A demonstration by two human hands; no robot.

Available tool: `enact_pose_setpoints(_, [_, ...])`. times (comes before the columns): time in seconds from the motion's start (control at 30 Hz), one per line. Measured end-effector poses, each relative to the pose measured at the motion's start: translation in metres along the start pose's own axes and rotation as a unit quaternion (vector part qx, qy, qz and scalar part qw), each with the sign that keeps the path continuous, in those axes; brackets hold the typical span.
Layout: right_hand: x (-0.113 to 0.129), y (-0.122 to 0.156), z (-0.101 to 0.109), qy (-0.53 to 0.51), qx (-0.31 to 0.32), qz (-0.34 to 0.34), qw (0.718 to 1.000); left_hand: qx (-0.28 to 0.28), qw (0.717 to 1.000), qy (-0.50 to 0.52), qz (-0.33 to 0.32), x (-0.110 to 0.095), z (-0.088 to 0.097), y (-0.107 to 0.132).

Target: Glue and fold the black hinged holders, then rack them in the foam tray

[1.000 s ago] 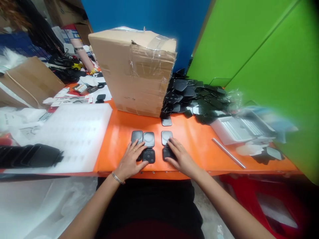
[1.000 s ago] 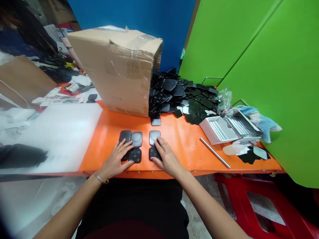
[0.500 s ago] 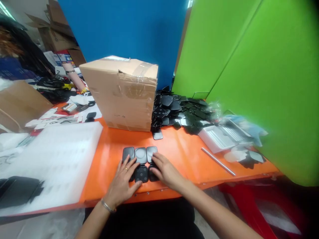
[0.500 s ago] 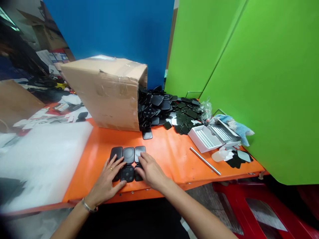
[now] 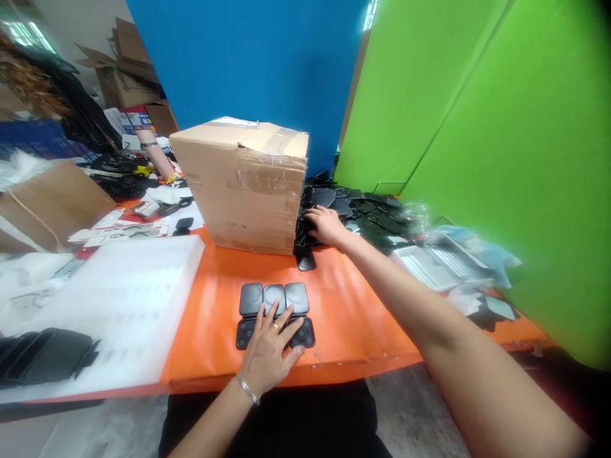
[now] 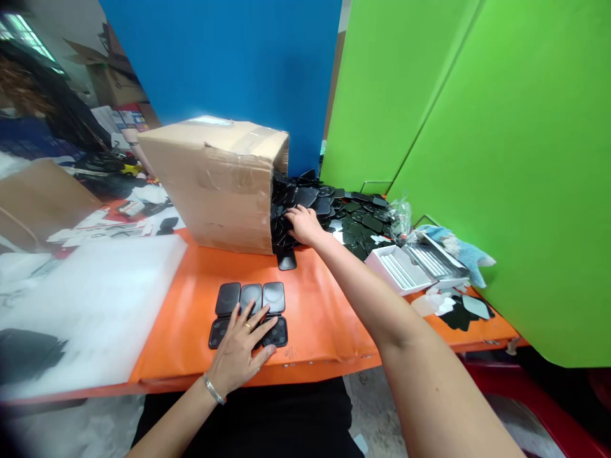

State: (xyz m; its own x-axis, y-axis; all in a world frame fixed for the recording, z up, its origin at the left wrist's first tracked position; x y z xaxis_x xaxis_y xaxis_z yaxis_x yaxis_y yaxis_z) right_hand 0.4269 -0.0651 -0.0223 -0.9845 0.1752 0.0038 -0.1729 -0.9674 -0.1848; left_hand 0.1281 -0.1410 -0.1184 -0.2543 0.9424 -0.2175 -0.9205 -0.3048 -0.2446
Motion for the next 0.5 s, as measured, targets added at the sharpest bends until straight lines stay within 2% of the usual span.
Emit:
enact_pose_setpoints(0.13, [0.002,0.002,0.015,0.037,0.0,0.032,0.999,-0.011,1.0,0.009,-0.002,0.0,0.002,-0.001])
enact_pose_setpoints(0.23, [0.008,0.02,0.029,0.075,-0.013,0.061,0.995,-0.017,1.0,0.021,0.001,-0.001,0.003,-0.002])
enact_pose_setpoints(0.3, [0.011,0.043,0.039,0.077,-0.058,0.062,0.993,-0.016,0.999,0.032,0.005,-0.001,0.003,-0.002])
enact_pose_setpoints(0.4, [0.017,0.091,0.047,0.057,-0.146,0.056,0.986,-0.017,0.999,0.051,0.011,-0.002,0.003,-0.002])
enact_pose_setpoints(0.5, [0.03,0.145,0.034,0.048,-0.155,0.047,0.986,-0.012,0.998,0.062,0.017,-0.002,0.003,-0.003])
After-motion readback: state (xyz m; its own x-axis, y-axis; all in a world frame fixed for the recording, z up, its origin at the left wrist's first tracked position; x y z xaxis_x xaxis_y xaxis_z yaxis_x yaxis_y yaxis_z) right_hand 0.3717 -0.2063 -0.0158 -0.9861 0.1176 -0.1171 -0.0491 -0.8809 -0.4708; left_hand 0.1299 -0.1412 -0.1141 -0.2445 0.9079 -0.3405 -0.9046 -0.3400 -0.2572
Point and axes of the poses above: each hand's wrist, its own y-axis away from the middle knuckle, its own z-axis out of the back of the hand, x = y × z, the point moved 3 cm from there along -y, towards the middle knuckle, and after that the axes turned 1 degree about x, right-handed, at the moved point
